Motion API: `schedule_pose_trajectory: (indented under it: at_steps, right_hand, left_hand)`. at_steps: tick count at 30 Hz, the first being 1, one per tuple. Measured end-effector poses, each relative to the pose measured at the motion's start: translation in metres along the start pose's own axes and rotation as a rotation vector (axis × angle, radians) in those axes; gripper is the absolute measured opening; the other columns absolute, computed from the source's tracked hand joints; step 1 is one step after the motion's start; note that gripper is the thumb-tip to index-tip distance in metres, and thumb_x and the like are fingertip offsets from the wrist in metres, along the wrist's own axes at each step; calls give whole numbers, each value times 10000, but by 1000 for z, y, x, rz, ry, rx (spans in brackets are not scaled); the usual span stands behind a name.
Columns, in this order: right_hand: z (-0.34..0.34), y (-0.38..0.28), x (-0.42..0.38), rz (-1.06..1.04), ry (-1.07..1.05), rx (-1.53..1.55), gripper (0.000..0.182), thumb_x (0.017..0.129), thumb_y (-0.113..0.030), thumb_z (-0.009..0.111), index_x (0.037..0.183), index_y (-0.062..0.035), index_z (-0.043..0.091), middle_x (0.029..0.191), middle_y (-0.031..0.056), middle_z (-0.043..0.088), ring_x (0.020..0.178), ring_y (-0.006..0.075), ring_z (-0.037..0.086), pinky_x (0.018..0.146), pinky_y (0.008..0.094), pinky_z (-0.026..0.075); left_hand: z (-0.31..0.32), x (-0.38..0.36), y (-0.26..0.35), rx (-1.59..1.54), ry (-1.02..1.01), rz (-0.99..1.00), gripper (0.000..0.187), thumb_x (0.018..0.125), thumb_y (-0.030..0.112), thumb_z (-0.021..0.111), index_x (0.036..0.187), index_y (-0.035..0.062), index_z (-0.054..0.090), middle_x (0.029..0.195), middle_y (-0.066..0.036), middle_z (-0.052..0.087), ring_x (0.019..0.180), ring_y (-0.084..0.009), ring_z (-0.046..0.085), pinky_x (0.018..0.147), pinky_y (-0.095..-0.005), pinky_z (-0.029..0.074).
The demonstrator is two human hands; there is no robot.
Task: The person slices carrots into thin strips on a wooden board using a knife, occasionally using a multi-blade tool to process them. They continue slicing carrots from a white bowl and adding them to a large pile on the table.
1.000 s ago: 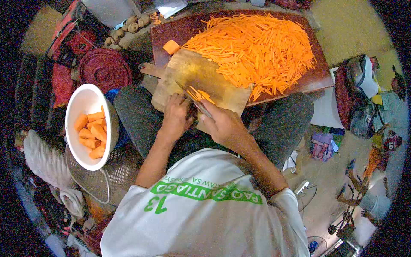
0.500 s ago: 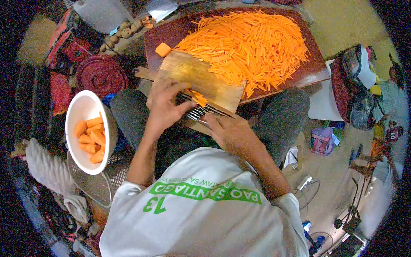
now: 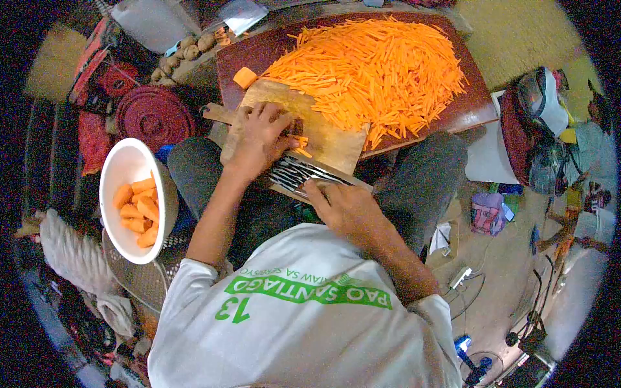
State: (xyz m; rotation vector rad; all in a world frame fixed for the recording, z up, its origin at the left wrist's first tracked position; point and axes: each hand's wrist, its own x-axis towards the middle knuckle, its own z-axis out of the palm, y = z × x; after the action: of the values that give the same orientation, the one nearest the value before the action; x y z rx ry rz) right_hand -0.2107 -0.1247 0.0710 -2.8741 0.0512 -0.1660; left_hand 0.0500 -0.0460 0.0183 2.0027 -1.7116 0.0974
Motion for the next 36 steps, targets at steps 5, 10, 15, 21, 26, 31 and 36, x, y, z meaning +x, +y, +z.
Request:
schedule_pose_trajectory:
  at_steps: [5, 10, 15, 21, 26, 31, 36]
  right_hand:
    - [-5, -9, -8, 150, -36, 230, 459, 984, -210, 714, 1369, 30, 640, 1020, 221, 759, 887, 381, 767, 734, 478, 638]
    - [-8, -14, -5, 285, -17, 579, 457, 973, -159, 755, 1380, 11, 637, 1073, 244, 758, 934, 408, 756, 748, 457, 597]
    - [0, 0, 10, 338, 74, 765, 378, 993, -134, 730, 1332, 28, 691, 1073, 254, 768, 929, 324, 791, 807, 380, 598]
    - [3, 52, 15, 434, 91, 716, 334, 994, -129, 734, 1278, 45, 731, 1015, 142, 809, 908, 148, 741, 802, 343, 587]
    - [-8, 98, 22, 549, 158, 692, 363, 1004, -212, 738, 1293, 8, 755, 1046, 104, 820, 955, 151, 737, 884, 350, 586]
    - [-7, 138, 20, 528, 239, 654, 360, 999, -227, 754, 1253, 28, 763, 994, 103, 812, 902, 146, 723, 845, 345, 584]
    - [-15, 135, 22, 514, 225, 490, 350, 992, -240, 760, 1241, 6, 765, 942, 152, 796, 843, 197, 751, 798, 368, 594]
  left_hand:
    - [-6, -8, -18, -62, 110, -103, 407, 892, 319, 848, 1217, 90, 764, 1244, -140, 696, 1223, -357, 634, 1073, -516, 461]
    - [-3, -10, -25, -230, 237, -226, 287, 890, 231, 852, 1114, 63, 789, 1125, -134, 714, 1117, -363, 648, 1066, -494, 421]
    - [-4, -13, -21, -98, 222, -199, 236, 905, 201, 837, 1093, 66, 791, 1077, -122, 715, 1086, -345, 655, 1068, -511, 400]
    - [-3, -13, -21, -47, 258, -238, 205, 934, 213, 819, 1085, 76, 795, 1060, -120, 737, 1068, -343, 682, 1039, -522, 427]
    - [4, -14, -16, -20, 249, -177, 189, 910, 197, 826, 1057, 85, 787, 1024, -106, 735, 1040, -331, 678, 1029, -515, 434]
    - [15, -13, -4, -90, 214, -63, 126, 898, 158, 801, 980, 91, 731, 930, -93, 652, 960, -317, 637, 966, -519, 403]
    - [16, -14, 1, -131, 180, -60, 131, 906, 163, 793, 984, 85, 721, 967, -102, 648, 990, -318, 628, 963, -527, 401]
